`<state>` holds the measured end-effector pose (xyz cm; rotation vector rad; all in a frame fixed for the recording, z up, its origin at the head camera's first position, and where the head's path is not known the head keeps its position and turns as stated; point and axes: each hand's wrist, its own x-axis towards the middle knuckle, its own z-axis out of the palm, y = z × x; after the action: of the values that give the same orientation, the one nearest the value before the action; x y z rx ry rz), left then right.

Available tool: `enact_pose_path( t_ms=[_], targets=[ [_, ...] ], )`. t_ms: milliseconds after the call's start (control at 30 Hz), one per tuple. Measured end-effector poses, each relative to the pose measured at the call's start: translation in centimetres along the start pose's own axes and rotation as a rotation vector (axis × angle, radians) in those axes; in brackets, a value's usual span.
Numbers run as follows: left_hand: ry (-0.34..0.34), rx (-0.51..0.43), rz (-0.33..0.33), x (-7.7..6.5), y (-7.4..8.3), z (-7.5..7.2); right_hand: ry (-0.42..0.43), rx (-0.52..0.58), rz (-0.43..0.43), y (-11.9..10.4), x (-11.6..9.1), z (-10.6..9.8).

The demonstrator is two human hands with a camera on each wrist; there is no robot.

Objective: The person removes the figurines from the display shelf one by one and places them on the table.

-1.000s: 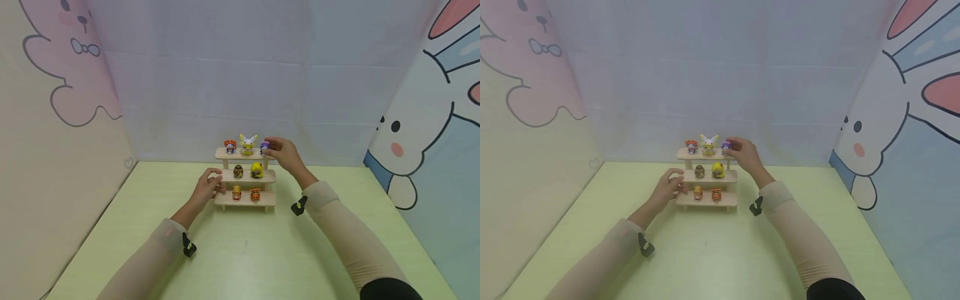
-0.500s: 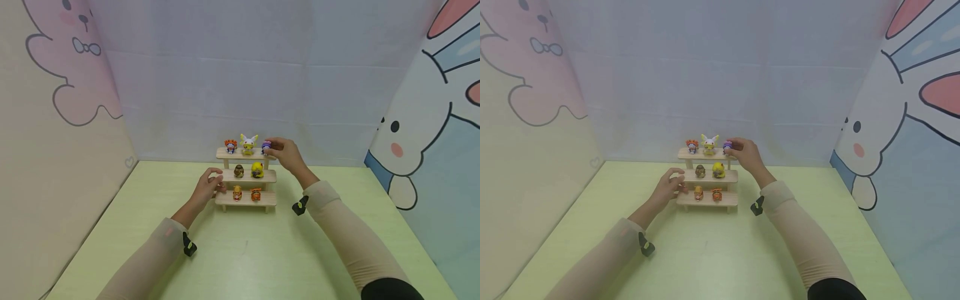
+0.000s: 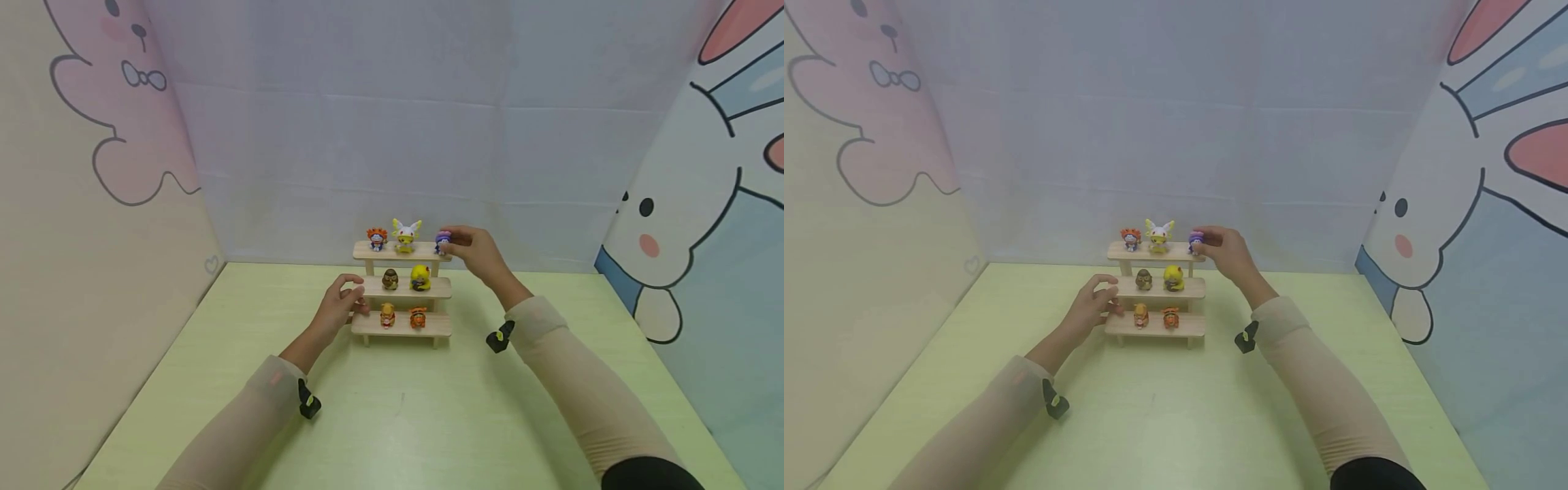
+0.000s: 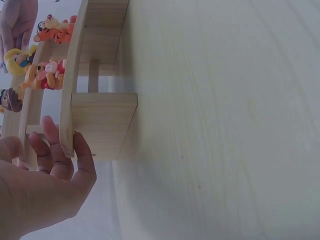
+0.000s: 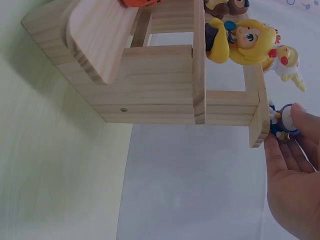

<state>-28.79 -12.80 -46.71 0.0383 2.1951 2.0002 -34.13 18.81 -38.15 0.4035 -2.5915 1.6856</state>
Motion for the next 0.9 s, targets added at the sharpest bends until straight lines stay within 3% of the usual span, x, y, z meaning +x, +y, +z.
enact_pose_path(
  t_ms=[900],
  targets=[
    [0.006, 0.001, -0.001, 0.0, 0.0, 0.0, 0.045, -0.01, 0.054, 2.5, -1.9, -3.2]
  ],
)
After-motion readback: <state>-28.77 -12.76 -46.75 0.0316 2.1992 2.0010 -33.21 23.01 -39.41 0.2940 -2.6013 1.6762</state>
